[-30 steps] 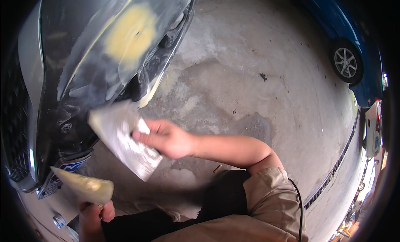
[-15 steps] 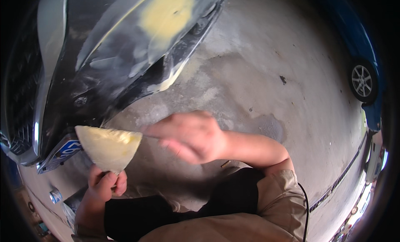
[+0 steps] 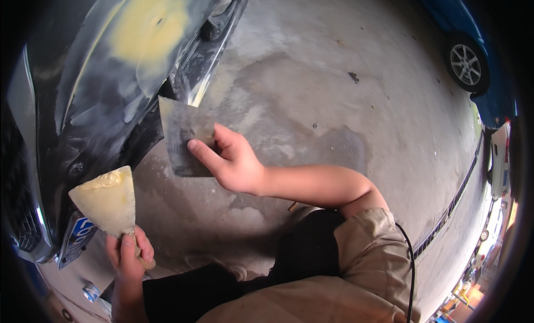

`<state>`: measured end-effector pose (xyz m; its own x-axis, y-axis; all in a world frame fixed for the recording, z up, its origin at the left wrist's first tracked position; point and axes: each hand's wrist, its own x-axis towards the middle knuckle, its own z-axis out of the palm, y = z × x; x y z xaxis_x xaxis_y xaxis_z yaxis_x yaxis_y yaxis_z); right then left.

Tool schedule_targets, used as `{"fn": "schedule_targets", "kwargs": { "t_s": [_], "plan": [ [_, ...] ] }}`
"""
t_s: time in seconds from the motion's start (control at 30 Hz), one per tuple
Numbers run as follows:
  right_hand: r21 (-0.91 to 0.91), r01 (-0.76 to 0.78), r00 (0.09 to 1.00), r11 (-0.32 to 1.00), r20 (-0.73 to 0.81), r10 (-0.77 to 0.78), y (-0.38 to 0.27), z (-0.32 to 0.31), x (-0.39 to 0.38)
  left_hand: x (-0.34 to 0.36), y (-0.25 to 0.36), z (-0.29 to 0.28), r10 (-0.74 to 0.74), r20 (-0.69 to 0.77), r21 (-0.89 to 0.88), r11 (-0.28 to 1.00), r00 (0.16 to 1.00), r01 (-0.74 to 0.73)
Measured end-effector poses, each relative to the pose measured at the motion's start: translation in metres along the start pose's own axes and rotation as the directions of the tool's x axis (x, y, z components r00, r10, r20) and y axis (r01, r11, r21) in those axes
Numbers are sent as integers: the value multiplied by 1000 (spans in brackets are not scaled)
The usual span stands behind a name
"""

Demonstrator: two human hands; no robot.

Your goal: The person applies a yellow body filler to a damaged area on a car's rear bumper using a putty knife. They repeatedly spread and smooth the filler across the surface, occasionally adding more material from a second putty knife held in the other hand.

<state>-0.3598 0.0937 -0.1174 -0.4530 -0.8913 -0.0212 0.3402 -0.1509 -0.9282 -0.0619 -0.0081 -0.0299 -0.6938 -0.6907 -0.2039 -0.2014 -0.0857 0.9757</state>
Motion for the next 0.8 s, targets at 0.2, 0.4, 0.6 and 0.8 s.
{"fn": "schedule_targets", "kwargs": {
  "t_s": [0.2,0.4,0.6,0.8],
  "plan": [
    [-270,634,772,725,176,-610,-21,-2,-2,1,3,0,-45,180,-67,996,983,58],
    [-324,626,780,710,255,-571,3,-12,1,3,4,-3,-1,212,-87,996,977,20],
    [171,313,922,934,-291,-256,9,-53,78,-2,1,-3,-44,225,-58,997,973,59],
    [171,429,879,887,-308,-365,-20,-70,136,-4,0,-6,-51,241,-46,997,969,64]
  ]
}}
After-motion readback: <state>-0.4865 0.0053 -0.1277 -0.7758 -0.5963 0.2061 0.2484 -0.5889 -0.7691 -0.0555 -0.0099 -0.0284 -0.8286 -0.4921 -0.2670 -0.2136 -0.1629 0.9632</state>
